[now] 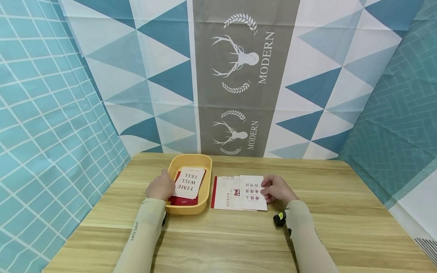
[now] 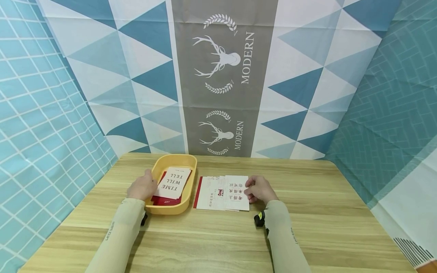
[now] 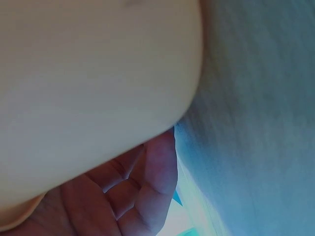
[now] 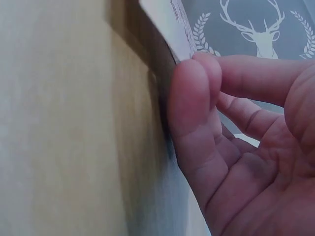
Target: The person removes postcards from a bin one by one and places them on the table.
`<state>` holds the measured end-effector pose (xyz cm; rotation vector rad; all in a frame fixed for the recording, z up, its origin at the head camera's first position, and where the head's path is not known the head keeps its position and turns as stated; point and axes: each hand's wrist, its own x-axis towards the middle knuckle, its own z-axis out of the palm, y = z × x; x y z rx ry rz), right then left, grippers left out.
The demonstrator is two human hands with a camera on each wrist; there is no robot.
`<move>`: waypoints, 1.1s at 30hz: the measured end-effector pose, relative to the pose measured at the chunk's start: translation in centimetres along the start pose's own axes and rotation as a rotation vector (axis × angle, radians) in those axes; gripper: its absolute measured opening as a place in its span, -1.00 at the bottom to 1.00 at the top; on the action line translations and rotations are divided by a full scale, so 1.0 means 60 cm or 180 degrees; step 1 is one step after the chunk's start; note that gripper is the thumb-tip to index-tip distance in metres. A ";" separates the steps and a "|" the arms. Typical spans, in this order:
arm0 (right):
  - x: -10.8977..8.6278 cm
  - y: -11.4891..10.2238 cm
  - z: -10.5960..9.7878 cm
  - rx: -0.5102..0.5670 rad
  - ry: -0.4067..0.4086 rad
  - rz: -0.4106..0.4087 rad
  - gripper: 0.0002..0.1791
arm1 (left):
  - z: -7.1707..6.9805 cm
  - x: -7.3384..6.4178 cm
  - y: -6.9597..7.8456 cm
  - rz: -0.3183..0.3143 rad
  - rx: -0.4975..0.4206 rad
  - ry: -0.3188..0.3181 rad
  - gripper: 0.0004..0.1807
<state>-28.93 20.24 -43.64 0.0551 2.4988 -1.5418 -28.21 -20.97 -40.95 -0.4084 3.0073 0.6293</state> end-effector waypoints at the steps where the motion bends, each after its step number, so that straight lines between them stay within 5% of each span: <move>1: 0.001 0.001 0.000 -0.0001 -0.0015 0.0010 -0.80 | 0.000 0.000 0.000 -0.0001 -0.0002 0.0000 -0.59; 17: -0.008 0.000 -0.003 0.0065 -0.0115 0.0041 -0.80 | 0.000 -0.002 0.003 -0.0028 -0.0032 0.0008 -0.55; 33: -0.020 -0.022 0.025 -0.0797 0.0196 -0.0047 -0.81 | 0.001 0.000 0.000 0.0014 -0.0005 0.0058 -0.54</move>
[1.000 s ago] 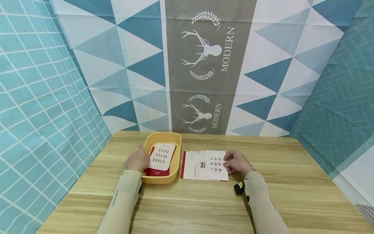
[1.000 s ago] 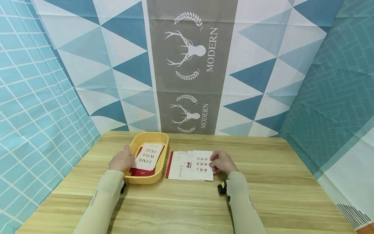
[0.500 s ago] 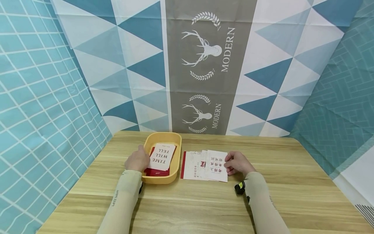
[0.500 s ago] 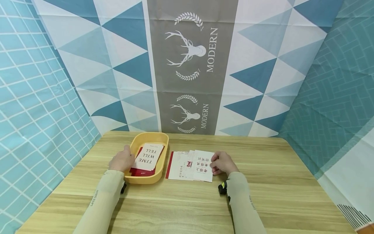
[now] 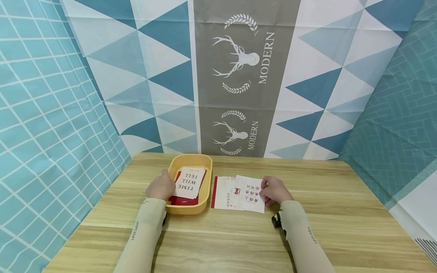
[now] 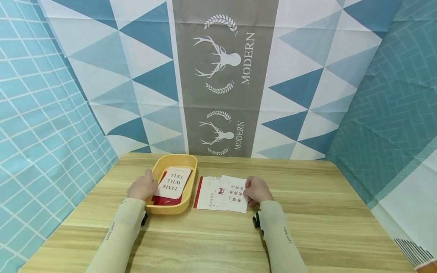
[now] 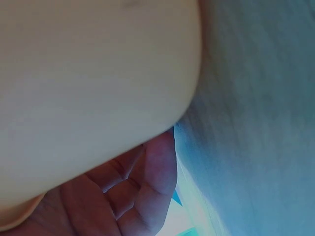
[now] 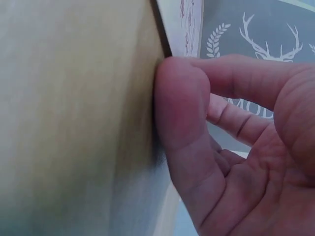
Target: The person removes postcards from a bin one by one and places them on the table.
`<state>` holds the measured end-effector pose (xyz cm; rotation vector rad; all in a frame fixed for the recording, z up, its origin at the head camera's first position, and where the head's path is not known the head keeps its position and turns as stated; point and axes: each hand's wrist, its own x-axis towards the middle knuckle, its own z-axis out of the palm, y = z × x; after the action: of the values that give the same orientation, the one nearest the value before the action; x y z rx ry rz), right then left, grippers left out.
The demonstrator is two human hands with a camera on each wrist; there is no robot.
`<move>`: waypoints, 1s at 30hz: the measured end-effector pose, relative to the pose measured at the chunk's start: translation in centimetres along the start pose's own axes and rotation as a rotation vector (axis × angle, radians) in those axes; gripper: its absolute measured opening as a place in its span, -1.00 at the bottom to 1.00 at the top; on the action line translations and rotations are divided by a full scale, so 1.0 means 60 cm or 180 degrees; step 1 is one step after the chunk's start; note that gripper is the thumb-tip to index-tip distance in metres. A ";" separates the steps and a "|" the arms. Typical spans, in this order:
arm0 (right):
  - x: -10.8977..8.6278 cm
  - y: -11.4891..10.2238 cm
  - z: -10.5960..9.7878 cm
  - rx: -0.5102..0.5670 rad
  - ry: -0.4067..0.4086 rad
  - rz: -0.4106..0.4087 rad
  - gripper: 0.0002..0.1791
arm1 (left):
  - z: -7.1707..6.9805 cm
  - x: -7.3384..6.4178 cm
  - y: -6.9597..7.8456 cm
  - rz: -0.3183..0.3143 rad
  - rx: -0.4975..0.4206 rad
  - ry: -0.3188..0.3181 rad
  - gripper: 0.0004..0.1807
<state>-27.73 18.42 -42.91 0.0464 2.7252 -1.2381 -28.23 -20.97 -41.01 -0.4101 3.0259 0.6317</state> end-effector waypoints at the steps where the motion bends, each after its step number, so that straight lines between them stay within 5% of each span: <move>1: 0.000 -0.001 0.001 -0.0024 -0.0006 -0.0006 -0.80 | 0.000 0.000 0.000 0.0003 -0.0004 0.0003 -0.54; 30: 0.013 0.001 -0.001 -0.0339 -0.0117 -0.0223 -0.65 | -0.004 -0.003 0.002 -0.0003 0.0011 -0.0027 -0.52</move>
<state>-28.51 18.47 -43.01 -0.0833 2.7777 -1.0971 -28.06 -20.91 -40.71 -0.4079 3.0182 0.6262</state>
